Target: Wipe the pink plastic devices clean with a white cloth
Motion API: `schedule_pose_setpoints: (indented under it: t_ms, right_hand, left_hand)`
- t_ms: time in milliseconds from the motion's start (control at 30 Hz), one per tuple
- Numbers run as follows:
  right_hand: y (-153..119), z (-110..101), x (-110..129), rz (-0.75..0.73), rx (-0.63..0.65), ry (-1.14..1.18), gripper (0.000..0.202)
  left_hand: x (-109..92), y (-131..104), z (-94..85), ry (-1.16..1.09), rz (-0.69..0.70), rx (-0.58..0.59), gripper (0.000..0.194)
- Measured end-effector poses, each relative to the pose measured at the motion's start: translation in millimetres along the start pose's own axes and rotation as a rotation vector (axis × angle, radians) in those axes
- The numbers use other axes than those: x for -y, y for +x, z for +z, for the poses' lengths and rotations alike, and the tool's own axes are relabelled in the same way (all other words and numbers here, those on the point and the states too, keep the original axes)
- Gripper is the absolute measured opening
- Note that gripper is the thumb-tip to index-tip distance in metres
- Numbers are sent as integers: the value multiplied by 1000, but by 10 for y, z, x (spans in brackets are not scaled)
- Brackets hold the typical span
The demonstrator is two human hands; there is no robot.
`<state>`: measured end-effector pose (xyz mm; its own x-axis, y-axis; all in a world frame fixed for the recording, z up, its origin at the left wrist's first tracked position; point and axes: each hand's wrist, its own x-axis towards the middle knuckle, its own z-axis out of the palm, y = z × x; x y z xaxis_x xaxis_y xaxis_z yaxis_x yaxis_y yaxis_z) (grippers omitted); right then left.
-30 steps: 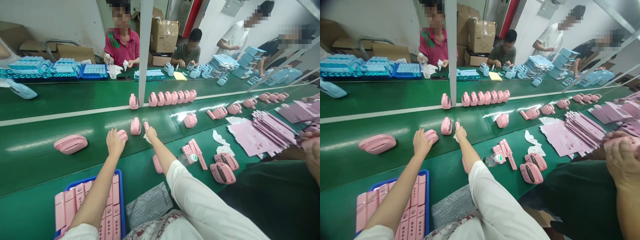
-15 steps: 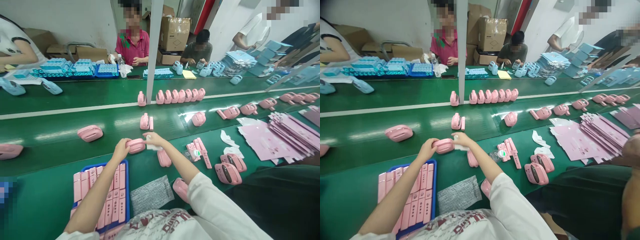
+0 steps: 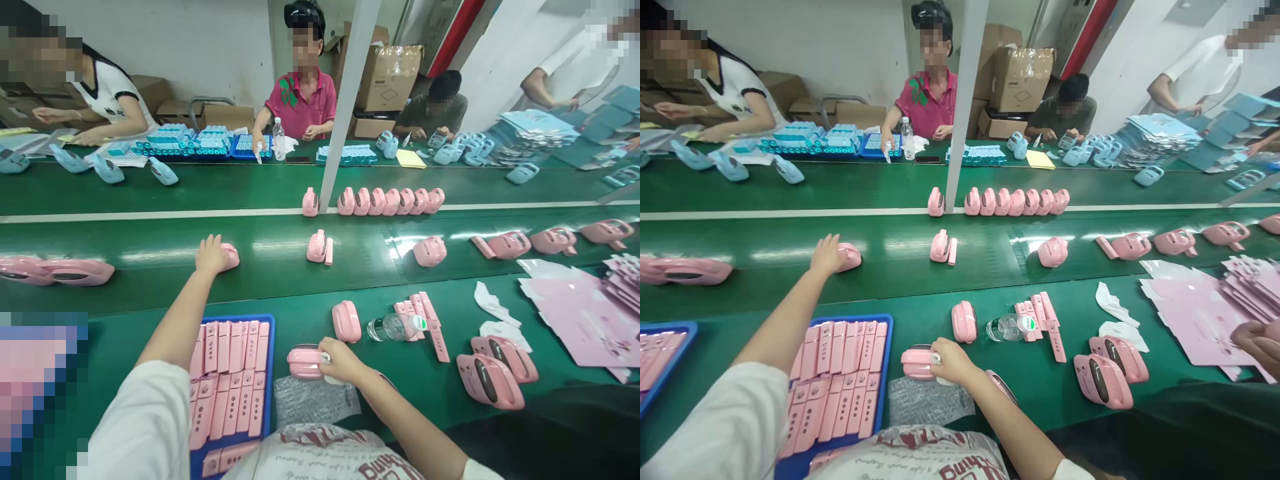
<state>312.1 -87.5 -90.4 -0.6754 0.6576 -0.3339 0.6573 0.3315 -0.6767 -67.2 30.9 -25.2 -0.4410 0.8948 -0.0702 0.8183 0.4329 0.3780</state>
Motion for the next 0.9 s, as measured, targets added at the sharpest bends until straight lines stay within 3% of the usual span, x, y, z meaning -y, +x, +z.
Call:
schedule_pose_setpoints:
  t_ms: [100,200,367,600,733,833,900]
  right_hand:
    - [-65,1,-39,16,-10,32,17]
    - [-114,19,-47,34,-27,71,17]
    - [-227,-8,-15,38,-24,139,15]
    - [-564,-240,31,-19,-1,279,17]
    - [-751,-280,63,-36,-61,416,12]
    - [-826,-267,61,-33,-143,552,10]
    - [-849,-281,72,-16,-176,669,15]
  left_hand:
    - [69,207,-64,103,-91,41,32]
    - [-13,97,-19,173,-21,107,20]
    - [-377,-544,191,183,272,226,27]
    - [-863,-1666,829,40,620,483,15]
    - [-905,-1958,971,-46,696,509,22]
    - [-799,-2078,925,-82,671,443,37]
    - [-697,-2211,867,-227,581,394,44]
